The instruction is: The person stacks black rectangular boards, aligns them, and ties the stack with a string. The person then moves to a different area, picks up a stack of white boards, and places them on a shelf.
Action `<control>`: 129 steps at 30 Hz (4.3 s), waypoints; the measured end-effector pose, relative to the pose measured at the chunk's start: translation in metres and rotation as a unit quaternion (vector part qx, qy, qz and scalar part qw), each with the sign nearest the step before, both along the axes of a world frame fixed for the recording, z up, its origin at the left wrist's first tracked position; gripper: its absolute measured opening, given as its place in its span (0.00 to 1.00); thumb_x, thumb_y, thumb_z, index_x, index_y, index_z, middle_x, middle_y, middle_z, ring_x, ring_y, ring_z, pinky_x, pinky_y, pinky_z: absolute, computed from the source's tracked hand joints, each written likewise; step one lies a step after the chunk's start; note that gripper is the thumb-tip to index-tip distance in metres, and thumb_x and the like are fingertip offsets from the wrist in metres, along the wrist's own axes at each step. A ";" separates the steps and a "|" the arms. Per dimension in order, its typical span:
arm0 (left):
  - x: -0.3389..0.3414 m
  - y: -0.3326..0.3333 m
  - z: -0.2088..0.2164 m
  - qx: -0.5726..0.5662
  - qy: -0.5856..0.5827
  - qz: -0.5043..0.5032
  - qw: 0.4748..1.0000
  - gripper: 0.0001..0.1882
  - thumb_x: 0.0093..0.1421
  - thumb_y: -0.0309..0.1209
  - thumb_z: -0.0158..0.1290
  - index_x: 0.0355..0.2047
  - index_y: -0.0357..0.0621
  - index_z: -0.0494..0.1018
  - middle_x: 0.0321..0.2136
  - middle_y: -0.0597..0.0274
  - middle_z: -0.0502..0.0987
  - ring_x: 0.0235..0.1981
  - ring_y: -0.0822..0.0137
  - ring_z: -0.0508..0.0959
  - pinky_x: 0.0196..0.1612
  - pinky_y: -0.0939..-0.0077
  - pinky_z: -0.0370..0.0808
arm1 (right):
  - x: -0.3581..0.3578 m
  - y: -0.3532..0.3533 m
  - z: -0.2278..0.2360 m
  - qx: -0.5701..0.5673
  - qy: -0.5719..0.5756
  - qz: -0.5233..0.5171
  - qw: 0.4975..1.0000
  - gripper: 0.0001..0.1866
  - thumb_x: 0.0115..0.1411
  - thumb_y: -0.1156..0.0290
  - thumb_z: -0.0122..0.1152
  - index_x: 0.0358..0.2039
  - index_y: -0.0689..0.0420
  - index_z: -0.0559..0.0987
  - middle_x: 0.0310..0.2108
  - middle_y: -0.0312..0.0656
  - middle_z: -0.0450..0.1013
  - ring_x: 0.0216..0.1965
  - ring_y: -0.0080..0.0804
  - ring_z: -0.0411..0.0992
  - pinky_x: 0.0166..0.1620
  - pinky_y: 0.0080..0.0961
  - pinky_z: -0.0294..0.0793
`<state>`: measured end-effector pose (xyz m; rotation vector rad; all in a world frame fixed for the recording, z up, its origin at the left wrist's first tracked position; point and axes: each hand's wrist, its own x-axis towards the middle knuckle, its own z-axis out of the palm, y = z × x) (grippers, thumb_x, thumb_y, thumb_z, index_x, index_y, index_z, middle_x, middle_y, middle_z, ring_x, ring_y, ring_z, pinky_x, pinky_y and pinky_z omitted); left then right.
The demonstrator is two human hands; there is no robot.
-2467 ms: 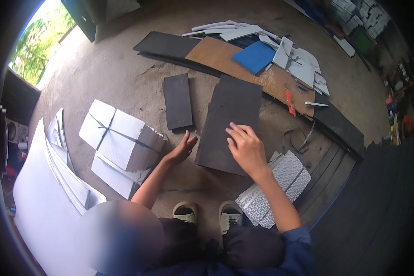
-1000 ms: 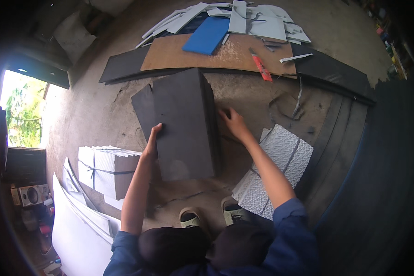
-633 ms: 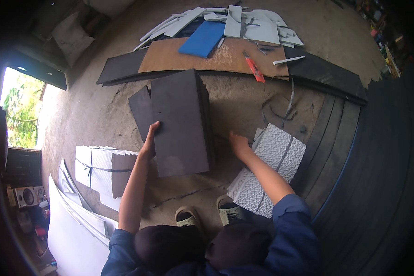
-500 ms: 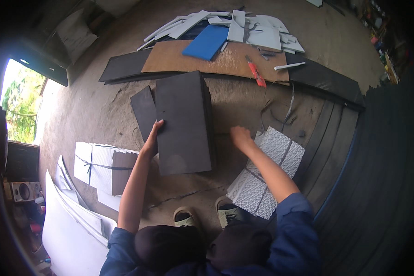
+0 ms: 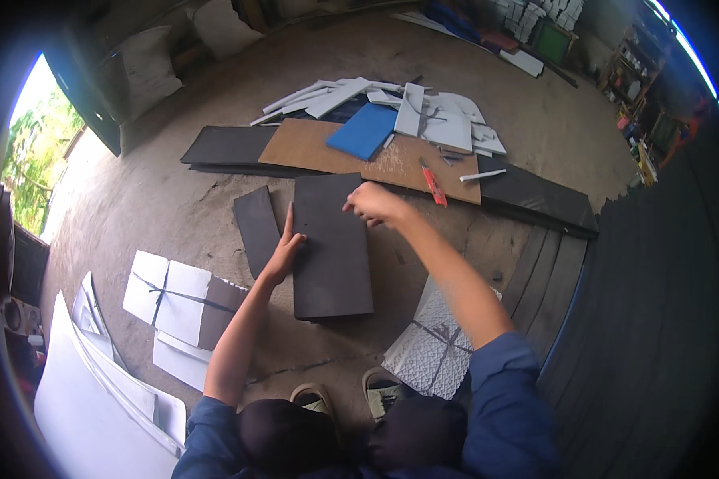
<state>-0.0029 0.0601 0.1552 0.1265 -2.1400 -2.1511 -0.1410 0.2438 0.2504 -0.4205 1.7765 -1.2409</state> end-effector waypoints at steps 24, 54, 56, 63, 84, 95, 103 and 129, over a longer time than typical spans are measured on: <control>0.043 -0.045 -0.103 -0.516 -0.053 0.011 0.855 0.13 0.44 0.26 0.54 0.33 0.47 0.73 0.35 0.60 0.70 0.40 0.56 0.68 0.41 0.70 0.71 | 0.070 -0.064 -0.045 -0.007 0.035 -0.038 0.999 0.12 0.61 0.71 0.36 0.29 0.64 0.67 0.14 0.35 0.59 0.11 0.19 0.55 0.15 0.18 0.59; -0.018 -0.055 -0.027 -0.455 -0.196 0.190 0.848 0.16 0.50 0.41 0.49 0.22 0.39 0.75 0.23 0.46 0.74 0.31 0.49 0.75 0.35 0.61 0.70 | 0.065 -0.062 -0.052 -0.056 -0.004 -0.047 0.997 0.12 0.59 0.71 0.38 0.27 0.65 0.68 0.13 0.37 0.61 0.10 0.21 0.58 0.15 0.19 0.62; -0.015 -0.053 0.003 -0.437 -0.170 0.179 0.865 0.17 0.51 0.41 0.49 0.25 0.39 0.75 0.24 0.44 0.74 0.32 0.48 0.74 0.37 0.61 0.71 | 0.065 -0.064 -0.053 -0.062 0.002 -0.044 0.997 0.12 0.60 0.71 0.38 0.27 0.65 0.68 0.13 0.37 0.61 0.10 0.21 0.58 0.15 0.19 0.62; -0.008 -0.030 0.068 -0.449 -0.108 0.088 0.883 0.17 0.55 0.39 0.45 0.25 0.36 0.72 0.22 0.47 0.73 0.27 0.53 0.74 0.30 0.64 0.69 | 0.070 -0.060 -0.048 -0.013 0.146 -0.043 0.988 0.12 0.60 0.70 0.37 0.29 0.60 0.71 0.17 0.34 0.63 0.15 0.19 0.60 0.16 0.17 0.60; -0.013 0.020 0.067 -0.200 -0.183 0.074 0.960 0.14 0.53 0.33 0.46 0.32 0.35 0.74 0.19 0.65 0.71 0.20 0.77 0.67 0.22 0.83 0.63 | 0.085 -0.019 -0.014 0.017 0.414 0.014 0.910 0.12 0.55 0.72 0.40 0.31 0.64 0.72 0.31 0.59 0.69 0.38 0.55 0.67 0.41 0.41 0.65; -0.005 0.012 0.071 -0.152 -0.138 0.054 0.977 0.14 0.52 0.32 0.52 0.36 0.35 0.74 0.25 0.64 0.74 0.26 0.76 0.71 0.31 0.83 0.66 | 0.087 -0.020 -0.005 -0.026 0.279 -0.053 0.959 0.06 0.52 0.76 0.49 0.30 0.65 0.71 0.19 0.46 0.71 0.17 0.33 0.71 0.24 0.28 0.69; -0.005 0.011 0.074 -0.077 -0.157 0.063 0.983 0.16 0.49 0.33 0.56 0.36 0.35 0.74 0.27 0.62 0.76 0.27 0.74 0.73 0.31 0.83 0.68 | 0.079 -0.024 -0.018 -0.025 0.262 -0.071 0.962 0.10 0.48 0.74 0.57 0.31 0.64 0.70 0.20 0.45 0.73 0.15 0.29 0.72 0.21 0.26 0.69; -0.002 0.014 0.081 -0.256 -0.083 0.139 0.953 0.11 0.46 0.34 0.57 0.27 0.39 0.76 0.22 0.56 0.77 0.26 0.62 0.77 0.31 0.74 0.71 | 0.030 0.051 0.030 -0.208 0.058 -0.211 0.953 0.15 0.53 0.60 0.57 0.18 0.52 0.64 0.10 0.24 0.51 0.10 0.12 0.49 0.15 0.12 0.49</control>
